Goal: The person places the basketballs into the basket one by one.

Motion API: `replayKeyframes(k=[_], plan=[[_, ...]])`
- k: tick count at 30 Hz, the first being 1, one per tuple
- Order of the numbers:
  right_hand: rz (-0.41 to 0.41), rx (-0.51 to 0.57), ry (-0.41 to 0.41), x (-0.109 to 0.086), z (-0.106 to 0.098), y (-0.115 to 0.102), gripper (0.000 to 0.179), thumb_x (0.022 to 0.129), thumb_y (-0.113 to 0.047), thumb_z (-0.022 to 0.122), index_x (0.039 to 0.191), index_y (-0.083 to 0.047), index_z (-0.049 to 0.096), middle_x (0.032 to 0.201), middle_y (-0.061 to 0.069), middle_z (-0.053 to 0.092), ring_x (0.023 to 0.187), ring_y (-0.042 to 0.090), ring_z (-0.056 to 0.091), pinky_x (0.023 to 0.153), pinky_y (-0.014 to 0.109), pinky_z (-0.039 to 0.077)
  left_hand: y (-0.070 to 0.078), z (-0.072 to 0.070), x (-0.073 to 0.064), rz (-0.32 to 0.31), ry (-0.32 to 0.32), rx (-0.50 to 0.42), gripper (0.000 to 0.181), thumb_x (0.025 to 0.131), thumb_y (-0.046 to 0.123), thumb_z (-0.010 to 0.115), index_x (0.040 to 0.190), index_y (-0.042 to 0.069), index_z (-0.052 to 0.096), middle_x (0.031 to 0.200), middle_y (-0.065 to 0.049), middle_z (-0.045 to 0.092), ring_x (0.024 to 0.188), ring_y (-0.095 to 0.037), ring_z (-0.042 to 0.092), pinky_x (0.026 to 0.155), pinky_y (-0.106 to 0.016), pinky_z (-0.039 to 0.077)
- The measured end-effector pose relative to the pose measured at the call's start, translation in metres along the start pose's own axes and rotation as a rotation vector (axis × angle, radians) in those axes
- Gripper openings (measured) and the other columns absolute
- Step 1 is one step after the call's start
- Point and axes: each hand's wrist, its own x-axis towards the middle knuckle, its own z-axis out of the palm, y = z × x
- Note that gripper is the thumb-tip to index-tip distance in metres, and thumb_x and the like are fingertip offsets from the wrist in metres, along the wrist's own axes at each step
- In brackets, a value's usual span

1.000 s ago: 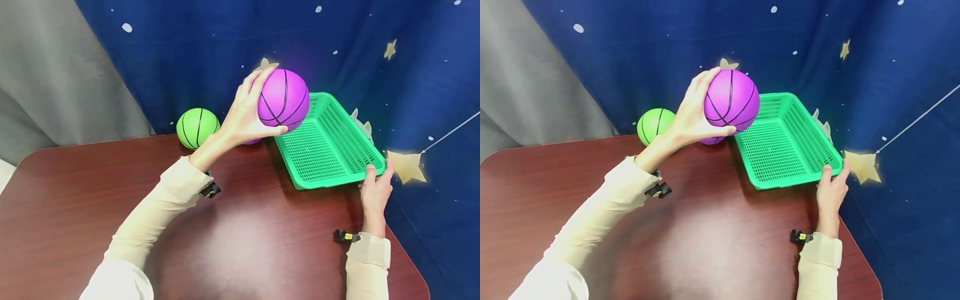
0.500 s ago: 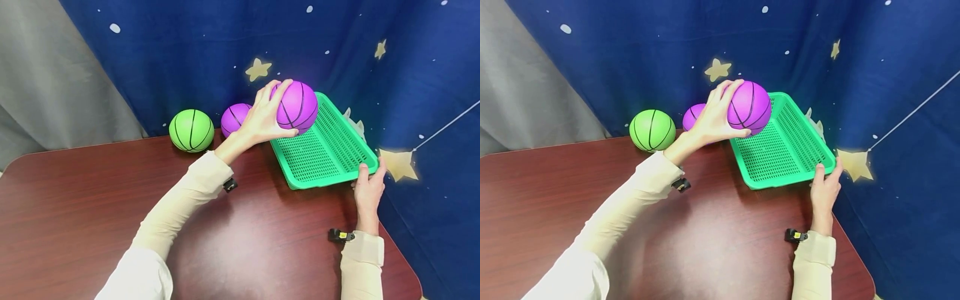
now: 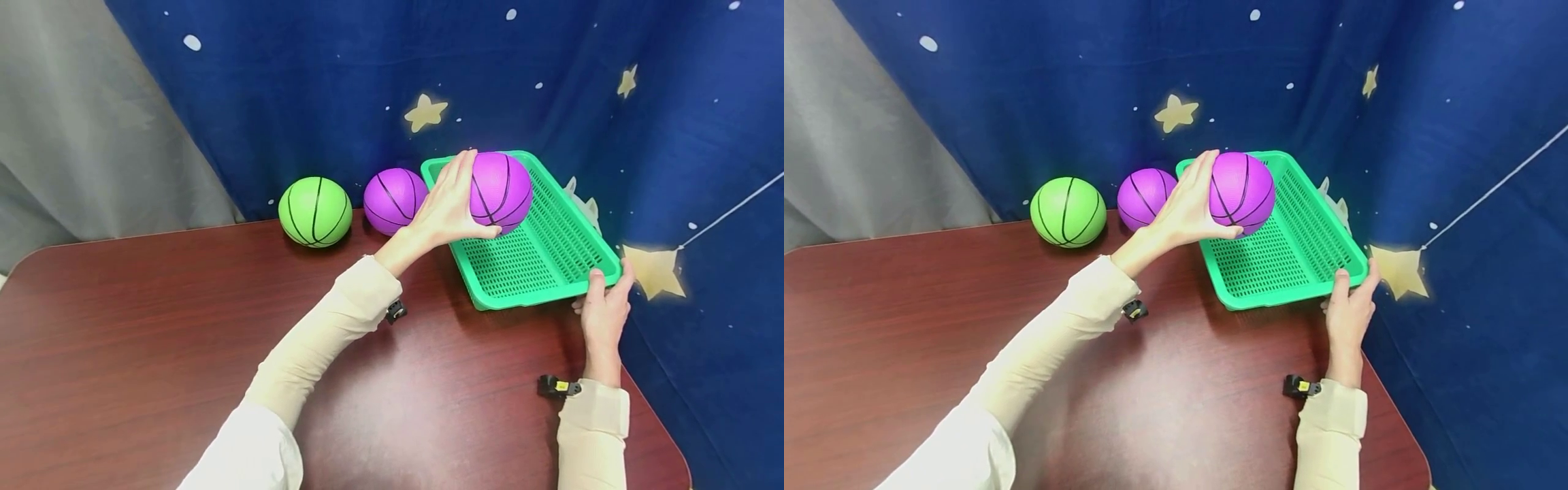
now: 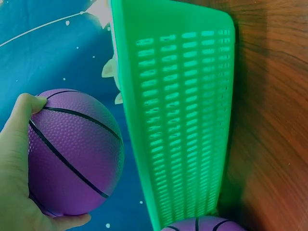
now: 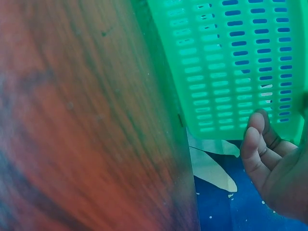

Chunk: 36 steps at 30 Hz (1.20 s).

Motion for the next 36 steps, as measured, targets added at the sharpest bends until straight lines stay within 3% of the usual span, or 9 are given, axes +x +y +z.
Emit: replayKeyframes(k=[8,18,36], plan=[[0.003,-0.013,0.008,-0.001,-0.001,0.001,0.053,0.096,-0.042,0.042,0.144,-0.032,0.023,0.057,-0.003,0.05,0.038,0.008,0.051,0.042,0.019,0.044,0.001,0.012,0.0,0.042,0.006,-0.023,0.117,0.057,0.062,0.074,0.143,0.004,0.02,0.144,-0.01,0.028,0.133,-0.015,0.023,0.107,-0.022,0.016],[0.014,-0.02,0.004,-0.001,-0.001,0.0,0.054,0.096,-0.041,0.042,0.145,-0.032,0.022,0.06,-0.002,0.05,0.038,0.007,0.05,0.043,0.021,0.045,0.003,0.031,-0.004,0.105,-0.004,-0.008,0.112,0.057,0.059,0.075,0.14,0.001,0.024,0.141,-0.012,0.031,0.132,-0.019,0.025,0.108,-0.022,0.013],[0.003,-0.008,-0.01,0.0,-0.001,-0.001,0.054,0.096,-0.04,0.042,0.145,-0.031,0.021,0.063,0.002,0.052,0.038,0.01,0.052,0.043,0.024,0.047,0.004,0.068,-0.013,0.166,-0.033,-0.046,0.106,0.056,0.057,0.076,0.136,0.006,0.029,0.134,-0.007,0.036,0.125,-0.018,0.031,0.101,-0.024,0.029]])
